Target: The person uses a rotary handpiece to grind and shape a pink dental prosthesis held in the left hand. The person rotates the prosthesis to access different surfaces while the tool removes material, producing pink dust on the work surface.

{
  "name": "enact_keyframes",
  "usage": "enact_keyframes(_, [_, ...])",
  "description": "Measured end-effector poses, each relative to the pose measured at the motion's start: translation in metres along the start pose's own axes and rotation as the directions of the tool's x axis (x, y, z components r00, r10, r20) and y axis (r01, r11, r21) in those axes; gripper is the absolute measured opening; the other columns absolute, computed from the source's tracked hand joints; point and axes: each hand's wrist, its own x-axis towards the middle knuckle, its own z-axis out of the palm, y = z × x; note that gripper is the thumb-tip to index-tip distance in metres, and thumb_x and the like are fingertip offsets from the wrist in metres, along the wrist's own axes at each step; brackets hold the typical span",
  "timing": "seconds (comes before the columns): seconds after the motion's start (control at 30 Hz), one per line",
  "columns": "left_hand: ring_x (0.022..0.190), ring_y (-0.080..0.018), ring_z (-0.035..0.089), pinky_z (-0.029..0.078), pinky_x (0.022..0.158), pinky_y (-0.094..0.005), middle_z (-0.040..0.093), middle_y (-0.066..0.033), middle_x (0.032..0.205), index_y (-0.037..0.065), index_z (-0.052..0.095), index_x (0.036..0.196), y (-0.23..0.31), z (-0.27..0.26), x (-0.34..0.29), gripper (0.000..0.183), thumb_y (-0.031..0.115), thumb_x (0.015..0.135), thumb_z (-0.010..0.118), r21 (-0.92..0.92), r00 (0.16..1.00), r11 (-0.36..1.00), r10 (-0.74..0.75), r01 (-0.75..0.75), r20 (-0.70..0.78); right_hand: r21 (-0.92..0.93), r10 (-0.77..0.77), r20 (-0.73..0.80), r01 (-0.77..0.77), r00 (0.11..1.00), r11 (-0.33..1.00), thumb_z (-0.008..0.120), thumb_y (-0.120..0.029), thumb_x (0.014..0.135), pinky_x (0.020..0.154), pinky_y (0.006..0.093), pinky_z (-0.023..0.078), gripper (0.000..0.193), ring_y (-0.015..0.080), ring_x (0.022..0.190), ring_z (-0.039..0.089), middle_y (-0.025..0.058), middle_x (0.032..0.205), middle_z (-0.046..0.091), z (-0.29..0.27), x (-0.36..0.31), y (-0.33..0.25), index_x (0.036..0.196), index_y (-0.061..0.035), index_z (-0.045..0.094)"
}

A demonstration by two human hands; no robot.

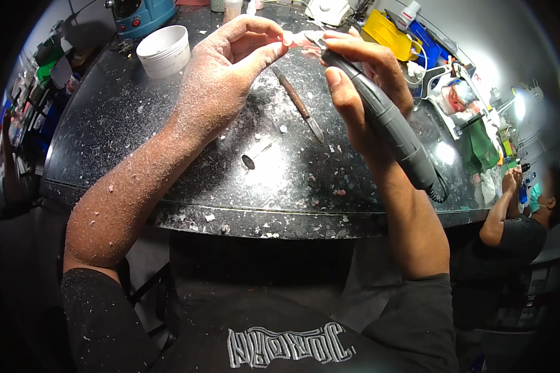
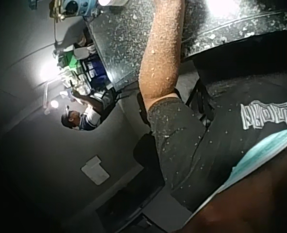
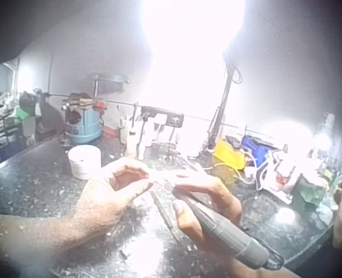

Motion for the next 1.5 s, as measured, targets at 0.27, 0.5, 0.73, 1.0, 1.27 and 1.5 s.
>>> enact_keyframes(0.27, [0.109, -0.0139, 0.068, 0.052, 0.1, -0.0274, 0.074, -0.0067, 0.109, 0.006, 0.068, 0.112, -0.001, -0.0002, 0.0006, 0.014, 0.009, 0.098, 0.068, -0.015, 1.0, 1.0, -0.022, 0.022, -0.006, 0.043, 0.018, -0.079, -0.015, 0.997, 0.999, 0.076, -0.006, 0.081, 0.113, 0.0481, 0.041, 0.032, 0.0258, 0.111, 0.07, 0.0172, 0.111, 0.072, 0.0057, 0.0003, 0.0006, 0.112, -0.0024, 0.069])
enact_keyframes(0.5, [0.115, -0.0156, 0.066, 0.05, 0.105, -0.0303, 0.071, -0.0092, 0.118, 0.006, 0.066, 0.114, -0.0024, 0.0002, 0.0017, 0.015, 0.008, 0.099, 0.066, -0.061, 0.999, 0.998, 0.005, -0.003, 0.043, 0.053, -0.028, 0.002, 0.028, 1.0, 0.998, 0.074, -0.006, 0.081, 0.118, 0.0545, 0.033, 0.03, 0.026, 0.118, 0.068, 0.0138, 0.111, 0.074, -0.001, 0.0047, -0.0001, 0.111, -0.0055, 0.069])
enact_keyframes(0.73, [0.117, -0.0167, 0.065, 0.05, 0.106, -0.0307, 0.07, -0.0107, 0.123, 0.006, 0.065, 0.115, -0.0022, -0.001, 0.0026, 0.015, 0.007, 0.101, 0.063, -0.062, 0.999, 0.998, 0.025, -0.022, 0.041, 0.043, -0.063, 0.033, 0.062, 0.997, 0.997, 0.073, -0.006, 0.081, 0.118, 0.054, 0.034, 0.031, 0.0262, 0.117, 0.069, 0.0142, 0.113, 0.074, -0.0014, 0.0045, 0.0023, 0.112, -0.0049, 0.068])
enact_keyframes(1.0, [0.118, -0.0172, 0.065, 0.052, 0.104, -0.0304, 0.068, -0.0116, 0.127, 0.007, 0.064, 0.114, -0.004, -0.0013, 0.0027, 0.014, 0.005, 0.101, 0.062, -0.052, 0.997, 0.996, 0.079, -0.077, 0.027, 0.057, -0.039, 0.007, 0.039, 0.999, 0.998, 0.073, -0.006, 0.082, 0.115, 0.0527, 0.038, 0.03, 0.0262, 0.116, 0.069, 0.0149, 0.113, 0.073, 0.0008, 0.0041, 0.0013, 0.112, -0.0041, 0.068])
enact_keyframes(1.27, [0.118, -0.0175, 0.065, 0.052, 0.105, -0.0303, 0.069, -0.0119, 0.127, 0.006, 0.064, 0.114, -0.0029, -0.0001, 0.0032, 0.014, 0.004, 0.101, 0.062, -0.073, 0.996, 0.994, 0.084, -0.082, 0.024, 0.091, -0.054, 0.018, 0.052, 0.998, 0.994, 0.072, -0.005, 0.082, 0.114, 0.0495, 0.04, 0.031, 0.0248, 0.113, 0.069, 0.0163, 0.114, 0.072, -0.0007, 0.0039, 0.0024, 0.113, -0.0029, 0.067])
enact_keyframes(1.5, [0.115, -0.016, 0.066, 0.052, 0.104, -0.0292, 0.07, -0.0103, 0.121, 0.005, 0.063, 0.115, -0.0013, 0.0001, 0.0021, 0.015, 0.005, 0.1, 0.064, -0.051, 0.999, 0.998, 0.05, -0.049, 0.019, 0.179, -0.053, 0.012, 0.05, 0.999, 0.983, 0.071, -0.004, 0.084, 0.102, 0.041, 0.051, 0.03, 0.0252, 0.112, 0.069, 0.0185, 0.116, 0.071, 0.0003, 0.0057, 0.0002, 0.113, -0.0006, 0.066])
